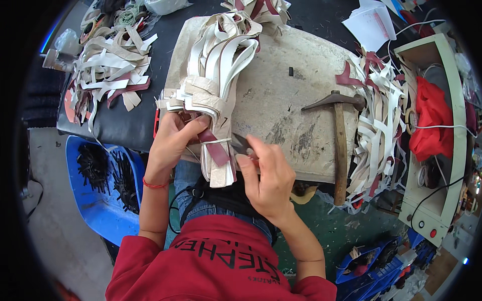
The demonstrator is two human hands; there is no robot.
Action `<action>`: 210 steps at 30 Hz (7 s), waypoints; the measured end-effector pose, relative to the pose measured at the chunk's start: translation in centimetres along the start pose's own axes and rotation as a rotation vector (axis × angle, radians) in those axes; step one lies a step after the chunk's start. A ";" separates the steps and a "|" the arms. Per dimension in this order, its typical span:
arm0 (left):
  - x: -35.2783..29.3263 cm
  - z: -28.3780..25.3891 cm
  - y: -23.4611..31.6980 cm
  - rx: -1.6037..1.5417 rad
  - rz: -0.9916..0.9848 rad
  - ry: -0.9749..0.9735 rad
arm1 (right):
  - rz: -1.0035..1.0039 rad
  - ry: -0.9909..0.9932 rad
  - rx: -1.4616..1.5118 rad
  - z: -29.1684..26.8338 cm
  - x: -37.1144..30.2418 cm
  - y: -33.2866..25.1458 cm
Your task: Sorting and manual assembly of leather shoe upper components on a workshop table.
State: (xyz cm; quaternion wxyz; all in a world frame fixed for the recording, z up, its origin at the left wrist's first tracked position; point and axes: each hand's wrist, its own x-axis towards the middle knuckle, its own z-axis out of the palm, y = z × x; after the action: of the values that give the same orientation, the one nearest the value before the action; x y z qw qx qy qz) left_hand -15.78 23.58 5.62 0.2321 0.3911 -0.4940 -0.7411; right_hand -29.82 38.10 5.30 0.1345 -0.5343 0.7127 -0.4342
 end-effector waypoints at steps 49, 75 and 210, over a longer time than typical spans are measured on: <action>-0.2 0.4 -0.8 -0.166 -0.078 -0.069 | 0.299 0.272 0.577 5.0 -3.3 0.7; -2.1 -0.1 3.6 0.623 0.227 0.298 | 0.153 0.214 0.144 -6.9 4.2 2.7; 21.6 -2.2 5.9 0.822 1.131 -0.164 | 0.358 -0.718 0.461 -1.5 27.5 7.1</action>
State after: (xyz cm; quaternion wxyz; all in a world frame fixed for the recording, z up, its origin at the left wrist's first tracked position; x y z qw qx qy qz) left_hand -26.98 4.20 3.01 0.3771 0.0730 -0.8776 -0.2870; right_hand -46.17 15.04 8.28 0.5610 -0.4755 0.5870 -0.3386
